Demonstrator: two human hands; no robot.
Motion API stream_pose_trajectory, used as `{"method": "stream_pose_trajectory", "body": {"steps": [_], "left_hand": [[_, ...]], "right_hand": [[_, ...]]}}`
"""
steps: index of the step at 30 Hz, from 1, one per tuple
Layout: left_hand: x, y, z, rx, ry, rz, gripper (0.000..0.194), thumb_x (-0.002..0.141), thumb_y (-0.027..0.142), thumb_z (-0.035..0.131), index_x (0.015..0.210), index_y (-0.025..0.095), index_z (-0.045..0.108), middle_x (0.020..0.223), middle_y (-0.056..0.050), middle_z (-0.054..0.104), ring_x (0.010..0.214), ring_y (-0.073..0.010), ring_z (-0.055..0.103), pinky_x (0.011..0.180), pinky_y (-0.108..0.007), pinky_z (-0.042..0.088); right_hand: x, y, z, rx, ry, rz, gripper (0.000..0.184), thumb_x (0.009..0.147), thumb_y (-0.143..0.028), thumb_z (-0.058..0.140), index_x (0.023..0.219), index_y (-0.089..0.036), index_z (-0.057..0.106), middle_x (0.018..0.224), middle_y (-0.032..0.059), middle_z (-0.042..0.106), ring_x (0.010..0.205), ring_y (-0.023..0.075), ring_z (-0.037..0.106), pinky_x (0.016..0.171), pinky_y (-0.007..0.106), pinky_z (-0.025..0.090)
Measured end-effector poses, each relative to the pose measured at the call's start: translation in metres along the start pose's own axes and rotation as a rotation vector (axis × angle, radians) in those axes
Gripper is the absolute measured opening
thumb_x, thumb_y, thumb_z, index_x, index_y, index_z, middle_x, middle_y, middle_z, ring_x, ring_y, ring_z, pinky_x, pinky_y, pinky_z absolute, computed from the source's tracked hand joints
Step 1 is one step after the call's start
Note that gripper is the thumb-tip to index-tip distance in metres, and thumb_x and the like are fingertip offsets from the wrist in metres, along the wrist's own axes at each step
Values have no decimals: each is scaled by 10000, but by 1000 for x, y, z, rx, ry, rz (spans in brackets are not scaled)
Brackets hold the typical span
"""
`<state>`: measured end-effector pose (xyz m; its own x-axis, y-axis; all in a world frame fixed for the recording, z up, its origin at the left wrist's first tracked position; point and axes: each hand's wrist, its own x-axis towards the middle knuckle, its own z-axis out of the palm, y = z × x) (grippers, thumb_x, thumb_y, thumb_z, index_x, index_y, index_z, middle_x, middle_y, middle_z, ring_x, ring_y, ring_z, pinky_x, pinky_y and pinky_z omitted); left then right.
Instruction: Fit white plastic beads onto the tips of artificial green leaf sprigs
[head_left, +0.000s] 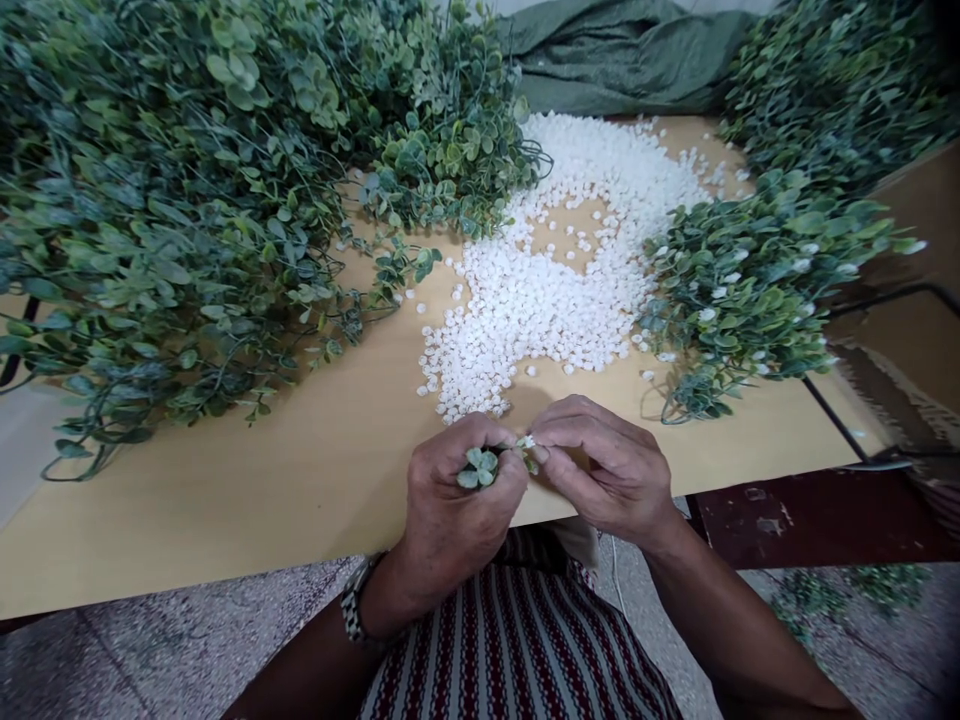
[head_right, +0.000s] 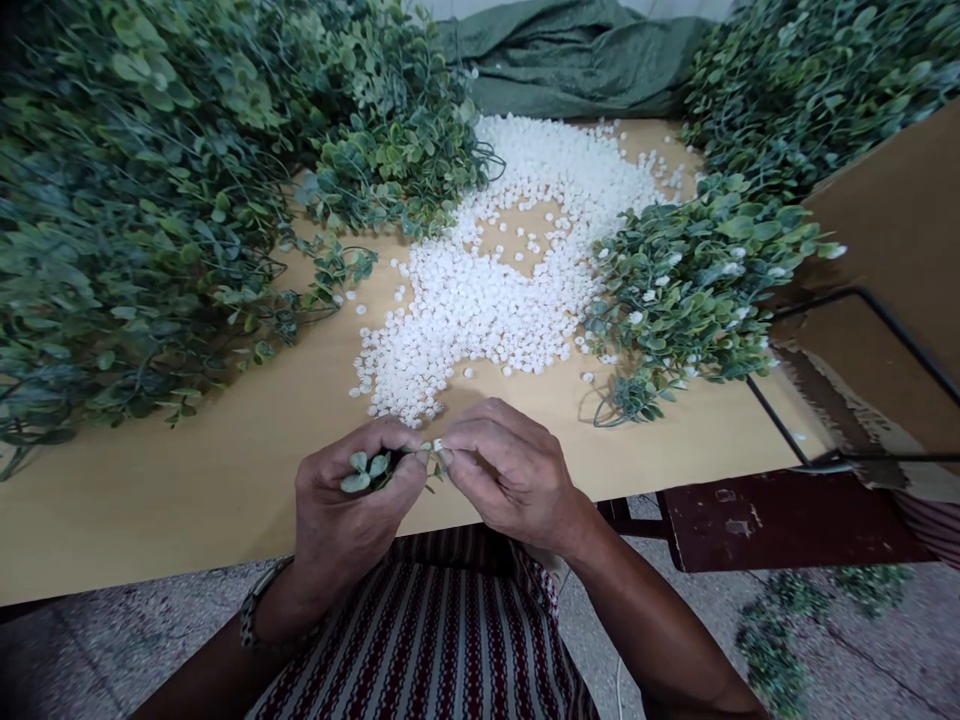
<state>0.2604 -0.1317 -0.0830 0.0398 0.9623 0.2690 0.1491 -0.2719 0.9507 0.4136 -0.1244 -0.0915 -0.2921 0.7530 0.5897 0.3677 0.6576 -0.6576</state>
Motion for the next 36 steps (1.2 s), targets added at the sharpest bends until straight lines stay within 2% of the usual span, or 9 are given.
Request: {"method": "stream_pose_trajectory", "body": {"steps": [14,26,33,36], "left_hand": [[2,-2,1,0,-38,34,190,699,-20,528,621,153,533,566,67,455,510,-49,393,474,-175,331],[3,0,1,95,-38,19,184,728,27,532,624,178,544,564,54,503,500,-73,446,482,-206,375],[3,-2,2,92,-46,44,189,719,22,527,617,180,535,576,47,501,513,-78,445,495,-213,382],[3,-2,3,57,-52,10,185,727,30,537,617,178,536,583,45,503,527,-80,448,505,-214,381]], "right_hand": [[-4,3,0,3,5,-3,110,800,-20,596,855,-114,613,716,72,614,672,150,583,568,293,494],[-7,1,-1,-142,-27,-24,103,833,-69,566,867,-152,616,724,47,629,686,151,580,603,294,512],[-7,1,0,-98,-10,-14,109,824,-49,567,850,-147,607,698,39,610,662,141,566,583,274,489],[-5,1,-1,-91,-32,-2,94,824,-54,570,840,-138,610,705,48,612,667,141,567,591,272,483]]}}
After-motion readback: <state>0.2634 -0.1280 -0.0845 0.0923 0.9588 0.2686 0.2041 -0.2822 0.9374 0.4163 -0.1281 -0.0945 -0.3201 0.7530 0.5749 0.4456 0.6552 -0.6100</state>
